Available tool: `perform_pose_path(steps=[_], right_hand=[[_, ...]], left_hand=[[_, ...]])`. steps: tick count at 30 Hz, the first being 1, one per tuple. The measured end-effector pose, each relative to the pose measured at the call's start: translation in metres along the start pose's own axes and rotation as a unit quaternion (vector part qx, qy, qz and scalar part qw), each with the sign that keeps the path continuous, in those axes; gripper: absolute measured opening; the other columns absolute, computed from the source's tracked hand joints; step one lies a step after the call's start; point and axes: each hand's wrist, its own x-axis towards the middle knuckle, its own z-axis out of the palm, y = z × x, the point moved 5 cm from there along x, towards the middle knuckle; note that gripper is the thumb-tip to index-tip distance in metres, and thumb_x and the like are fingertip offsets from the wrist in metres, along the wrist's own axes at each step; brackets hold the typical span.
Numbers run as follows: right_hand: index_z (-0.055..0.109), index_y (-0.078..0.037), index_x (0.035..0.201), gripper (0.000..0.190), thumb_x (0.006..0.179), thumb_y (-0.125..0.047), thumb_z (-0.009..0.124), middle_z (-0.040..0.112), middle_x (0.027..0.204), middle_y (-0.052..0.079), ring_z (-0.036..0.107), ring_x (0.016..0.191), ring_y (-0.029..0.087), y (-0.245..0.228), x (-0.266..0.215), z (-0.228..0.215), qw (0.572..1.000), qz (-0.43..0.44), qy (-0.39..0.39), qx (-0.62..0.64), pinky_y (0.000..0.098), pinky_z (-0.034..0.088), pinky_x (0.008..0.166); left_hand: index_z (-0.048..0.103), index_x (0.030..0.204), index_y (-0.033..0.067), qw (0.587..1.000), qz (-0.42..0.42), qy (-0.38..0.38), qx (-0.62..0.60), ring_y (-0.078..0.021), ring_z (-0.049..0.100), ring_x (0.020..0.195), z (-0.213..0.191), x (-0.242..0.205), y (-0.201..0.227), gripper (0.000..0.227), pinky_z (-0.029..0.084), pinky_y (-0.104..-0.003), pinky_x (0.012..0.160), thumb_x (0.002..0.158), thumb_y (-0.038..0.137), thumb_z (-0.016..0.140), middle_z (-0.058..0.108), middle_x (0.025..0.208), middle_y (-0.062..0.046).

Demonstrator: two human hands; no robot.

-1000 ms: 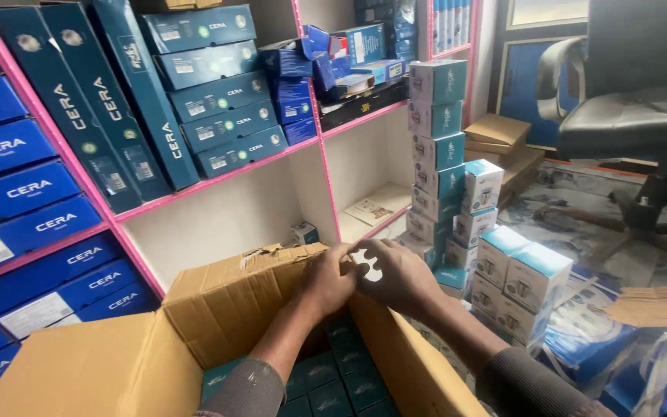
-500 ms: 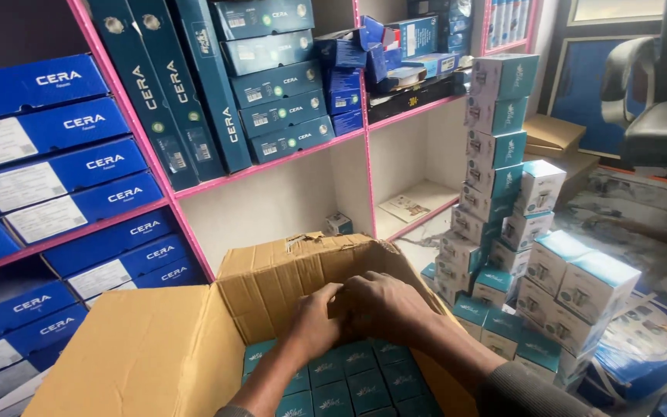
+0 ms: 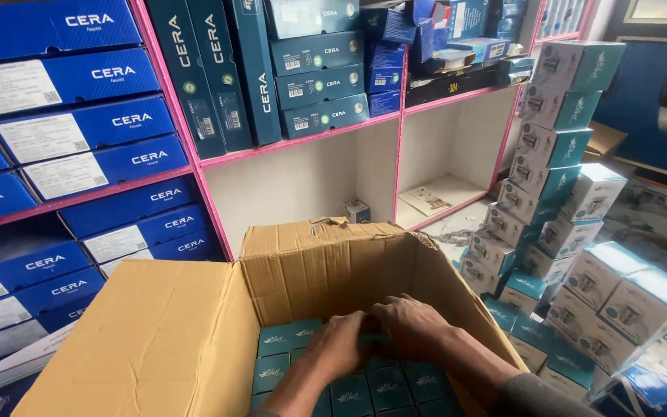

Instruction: The person takes small boxes from a large cardboard shipping carton and stacks them into a tall tower on the floor next to other piles of inventory.

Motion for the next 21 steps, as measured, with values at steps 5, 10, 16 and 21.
perform_pose_path(steps=[5,10,16,21], right_hand=[[0.062,-0.021,0.104,0.034,0.082,-0.044,0.074,0.066,0.104,0.005,0.065,0.097,0.030,0.006,0.012,0.020,0.999,-0.012,-0.037,-0.020,0.0432,0.049,0.089],[0.064,-0.022,0.106,0.032,0.076,-0.031,0.071,0.066,0.107,0.006,0.065,0.101,0.032,0.010,0.020,0.040,0.997,-0.008,-0.083,0.010,0.0473,0.051,0.079],[0.070,-0.020,0.099,0.016,0.083,-0.019,0.071,0.072,0.097,0.006,0.071,0.093,0.027,0.022,0.027,0.065,0.991,-0.019,-0.129,0.016,0.0395,0.056,0.076],[0.069,-0.025,0.111,0.019,0.092,-0.030,0.066,0.070,0.114,0.004,0.067,0.106,0.026,0.017,0.019,0.056,0.975,0.067,-0.210,-0.034,0.0422,0.054,0.088]], left_hand=[[0.063,0.125,0.0181,0.999,0.006,-0.043,0.024,-0.0348,0.064,0.113,0.012,0.007,-0.016,0.042,0.052,-0.047,0.088,0.086,0.032,0.073,0.069,0.123,-0.008],[0.065,0.112,0.0155,0.993,-0.001,-0.085,0.077,-0.0397,0.066,0.100,0.027,0.015,-0.036,0.026,0.051,-0.050,0.083,0.090,0.029,0.066,0.071,0.109,-0.013],[0.069,0.105,0.0098,0.970,-0.002,-0.171,0.172,-0.0372,0.062,0.112,0.049,0.026,-0.043,0.028,0.035,-0.057,0.111,0.095,0.035,0.063,0.068,0.112,-0.016],[0.065,0.120,0.0079,0.960,-0.038,-0.205,0.185,-0.0363,0.050,0.126,0.046,0.026,-0.038,0.045,0.027,-0.058,0.116,0.098,0.047,0.060,0.058,0.130,-0.016]])
